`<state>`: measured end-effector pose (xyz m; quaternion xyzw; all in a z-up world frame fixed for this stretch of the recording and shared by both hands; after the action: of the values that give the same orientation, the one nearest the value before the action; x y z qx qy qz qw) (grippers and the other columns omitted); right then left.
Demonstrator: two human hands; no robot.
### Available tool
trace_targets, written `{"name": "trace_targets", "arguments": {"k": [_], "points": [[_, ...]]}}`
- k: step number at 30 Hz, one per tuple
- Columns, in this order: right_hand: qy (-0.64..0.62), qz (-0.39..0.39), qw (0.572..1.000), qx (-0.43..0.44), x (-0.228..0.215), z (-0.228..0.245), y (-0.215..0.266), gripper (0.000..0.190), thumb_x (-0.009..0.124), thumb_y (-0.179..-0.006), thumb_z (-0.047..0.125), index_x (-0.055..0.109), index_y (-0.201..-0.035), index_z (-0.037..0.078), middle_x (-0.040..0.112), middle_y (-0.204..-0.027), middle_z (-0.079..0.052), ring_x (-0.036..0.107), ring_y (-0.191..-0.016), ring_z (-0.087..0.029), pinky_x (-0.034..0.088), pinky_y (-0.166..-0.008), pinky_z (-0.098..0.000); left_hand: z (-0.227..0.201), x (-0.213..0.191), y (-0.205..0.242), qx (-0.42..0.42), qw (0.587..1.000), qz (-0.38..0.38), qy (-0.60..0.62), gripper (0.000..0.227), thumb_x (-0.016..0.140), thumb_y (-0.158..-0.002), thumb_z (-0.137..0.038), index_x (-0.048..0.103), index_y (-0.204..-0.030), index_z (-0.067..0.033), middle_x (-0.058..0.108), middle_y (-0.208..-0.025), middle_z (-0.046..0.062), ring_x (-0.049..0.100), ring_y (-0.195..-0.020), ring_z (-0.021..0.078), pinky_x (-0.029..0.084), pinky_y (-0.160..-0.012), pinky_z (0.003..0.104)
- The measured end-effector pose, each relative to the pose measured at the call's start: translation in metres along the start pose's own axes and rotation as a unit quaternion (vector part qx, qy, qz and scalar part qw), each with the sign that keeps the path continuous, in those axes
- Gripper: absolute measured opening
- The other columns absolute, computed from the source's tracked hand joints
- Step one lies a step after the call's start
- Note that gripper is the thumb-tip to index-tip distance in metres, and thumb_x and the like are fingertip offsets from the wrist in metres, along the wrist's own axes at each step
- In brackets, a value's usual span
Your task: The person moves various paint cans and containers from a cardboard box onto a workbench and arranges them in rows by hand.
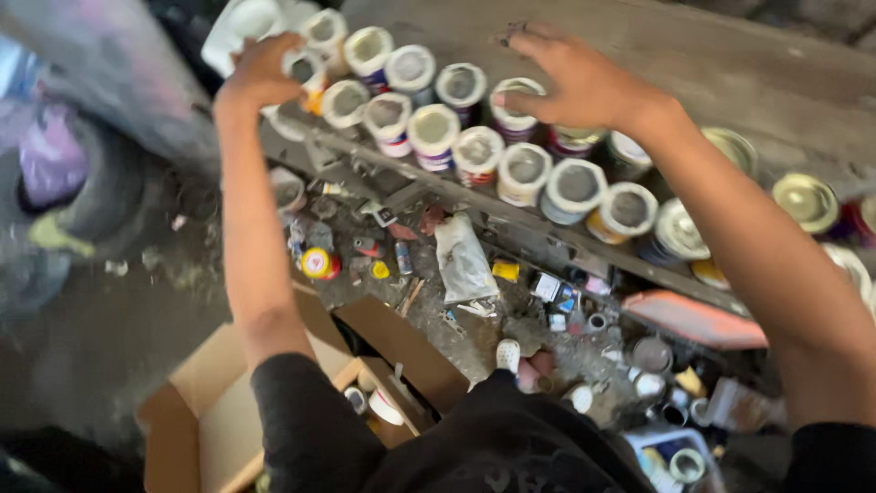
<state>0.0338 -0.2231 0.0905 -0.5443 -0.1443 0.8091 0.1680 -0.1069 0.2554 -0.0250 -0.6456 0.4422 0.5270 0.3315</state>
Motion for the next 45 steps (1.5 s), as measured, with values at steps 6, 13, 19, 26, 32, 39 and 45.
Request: {"name": "trace_targets", "arguments": {"k": [6,13,19,26,32,39,45], "points": [[-0.076,0.015,0.995,-0.057,0.081,0.016,-0.117,0.053,0.077,-0.098,0.031,0.06,-0.136,-0.002,0.064,-0.12,-0.025,0.067,-0.106,-0.04,0.053,-0.093,-0.0467,0.072,0.085,-0.053,0.106,0.981,-0.126,0.103,0.117,0.093,-0.067,-0.031,0.032,-0.163,-0.0022,0.038,-0.166,0.023,0.032,-0.156,0.0361,0.026,-0.13,0.039],[-0.049,0.027,0.997,0.061,0.22,-0.035,-0.241,0.063,0.086,-0.081,0.034,0.062,-0.126,-0.003,0.067,-0.117,-0.025,0.068,-0.102,-0.04,0.053,-0.088,-0.0474,0.05,0.113,-0.055,0.036,0.938,-0.256,0.232,0.129,0.096,-0.054,-0.03,0.024,-0.155,0.0055,0.054,-0.141,0.027,0.051,-0.133,0.0403,0.043,-0.112,0.04],[0.018,0.106,0.992,0.063,0.272,-0.04,-0.283,0.069,0.088,-0.077,0.04,0.063,-0.122,-0.006,0.069,-0.118,-0.029,0.066,-0.113,-0.043,0.053,-0.096,-0.0475,0.033,0.079,0.003,0.063,0.903,-0.266,0.332,0.08,0.098,-0.057,-0.028,0.062,-0.123,0.0011,0.078,-0.1,0.015,0.078,-0.095,0.0258,0.061,-0.086,0.034],[0.065,0.122,0.986,0.092,0.276,-0.02,-0.283,0.047,0.082,-0.079,0.043,0.076,-0.104,0.004,0.071,-0.103,-0.025,0.067,-0.097,-0.042,0.053,-0.084,-0.0507,0.015,0.037,0.041,0.079,0.924,-0.256,0.273,0.061,0.098,-0.054,-0.027,0.072,-0.102,0.0016,0.076,-0.082,0.013,0.073,-0.076,0.0231,0.058,-0.072,0.035],[0.053,0.107,0.993,0.019,0.27,-0.018,-0.275,0.045,0.082,-0.085,0.043,0.076,-0.102,0.002,0.072,-0.095,-0.025,0.069,-0.092,-0.043,0.054,-0.083,-0.0504,0.014,0.034,0.048,0.047,0.932,-0.229,0.276,0.073,0.099,-0.054,-0.027,0.069,-0.113,0.0014,0.075,-0.082,0.013,0.073,-0.074,0.0224,0.058,-0.07,0.034],[0.064,0.002,0.988,0.141,0.251,-0.066,-0.295,0.058,0.081,-0.097,0.057,0.073,-0.113,0.002,0.071,-0.105,-0.028,0.068,-0.095,-0.044,0.052,-0.081,-0.0507,0.035,0.062,0.028,0.12,0.92,-0.209,0.308,0.092,0.102,-0.056,-0.018,0.059,-0.135,0.0006,0.074,-0.122,0.017,0.069,-0.116,0.0278,0.055,-0.102,0.036],[0.111,0.124,0.981,0.099,0.243,-0.102,-0.298,0.075,0.085,-0.083,0.049,0.062,-0.133,-0.002,0.063,-0.13,-0.031,0.06,-0.119,-0.046,0.047,-0.099,-0.0486,0.048,0.092,0.021,0.07,0.906,-0.184,0.374,0.122,0.102,-0.057,-0.019,0.031,-0.155,-0.0038,0.062,-0.139,0.017,0.062,-0.13,0.0292,0.052,-0.11,0.036]]}}
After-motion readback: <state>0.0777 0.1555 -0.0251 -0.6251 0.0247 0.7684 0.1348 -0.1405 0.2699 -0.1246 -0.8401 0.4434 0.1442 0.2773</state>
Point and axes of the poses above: each hand's wrist, its own y-axis away from the middle knuckle, its own x-axis out of the palm, z = x × y, the point moved 3 cm from there along -y, towards the middle knuckle
